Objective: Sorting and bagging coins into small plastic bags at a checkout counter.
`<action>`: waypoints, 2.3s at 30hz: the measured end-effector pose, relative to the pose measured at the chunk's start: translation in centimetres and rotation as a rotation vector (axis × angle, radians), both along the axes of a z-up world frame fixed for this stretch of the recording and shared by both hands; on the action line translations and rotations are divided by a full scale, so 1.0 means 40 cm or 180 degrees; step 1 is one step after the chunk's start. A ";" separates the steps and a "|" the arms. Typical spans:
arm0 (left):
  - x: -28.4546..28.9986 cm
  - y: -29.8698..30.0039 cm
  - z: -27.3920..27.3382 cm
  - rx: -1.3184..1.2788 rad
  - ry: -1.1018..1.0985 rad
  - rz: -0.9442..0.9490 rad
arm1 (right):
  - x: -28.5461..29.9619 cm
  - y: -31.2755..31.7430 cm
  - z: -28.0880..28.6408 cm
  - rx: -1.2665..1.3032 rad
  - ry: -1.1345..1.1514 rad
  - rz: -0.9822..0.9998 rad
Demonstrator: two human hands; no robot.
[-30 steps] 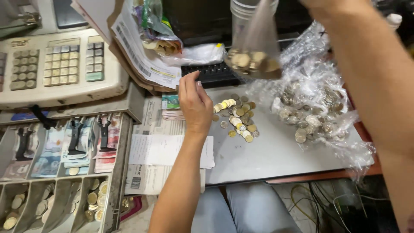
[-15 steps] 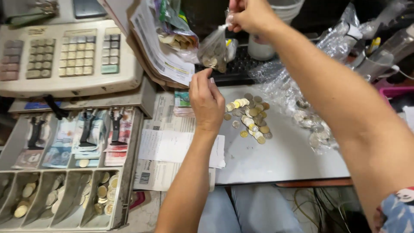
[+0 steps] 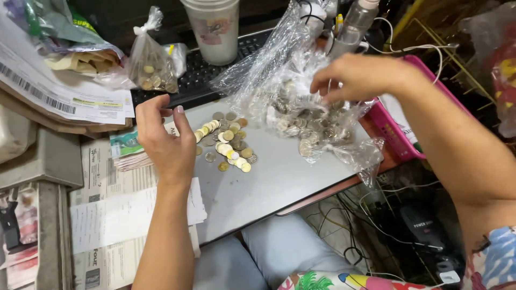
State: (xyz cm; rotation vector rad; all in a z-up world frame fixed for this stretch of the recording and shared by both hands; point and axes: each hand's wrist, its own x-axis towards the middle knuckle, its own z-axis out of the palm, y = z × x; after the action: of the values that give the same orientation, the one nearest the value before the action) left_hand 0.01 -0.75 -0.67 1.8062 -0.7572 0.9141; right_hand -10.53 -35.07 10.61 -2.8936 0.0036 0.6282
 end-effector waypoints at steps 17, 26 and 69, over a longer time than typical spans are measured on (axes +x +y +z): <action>0.009 -0.019 -0.040 -0.0084 0.0135 -0.0102 | -0.020 -0.037 -0.144 -0.0247 -0.0577 -0.0591; 0.005 -0.019 -0.042 -0.0063 0.0223 -0.0117 | -0.082 -0.057 -0.114 0.0571 -0.1842 -0.0731; 0.002 -0.022 -0.075 0.0062 0.2905 -0.2281 | 0.163 0.328 -0.354 0.1849 -0.3208 0.1280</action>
State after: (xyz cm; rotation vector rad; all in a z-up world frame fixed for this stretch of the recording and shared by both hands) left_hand 0.10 -1.63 -3.66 1.5407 -0.7020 -0.3822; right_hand -4.00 -21.96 -3.54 -2.3105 -0.7507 -0.7174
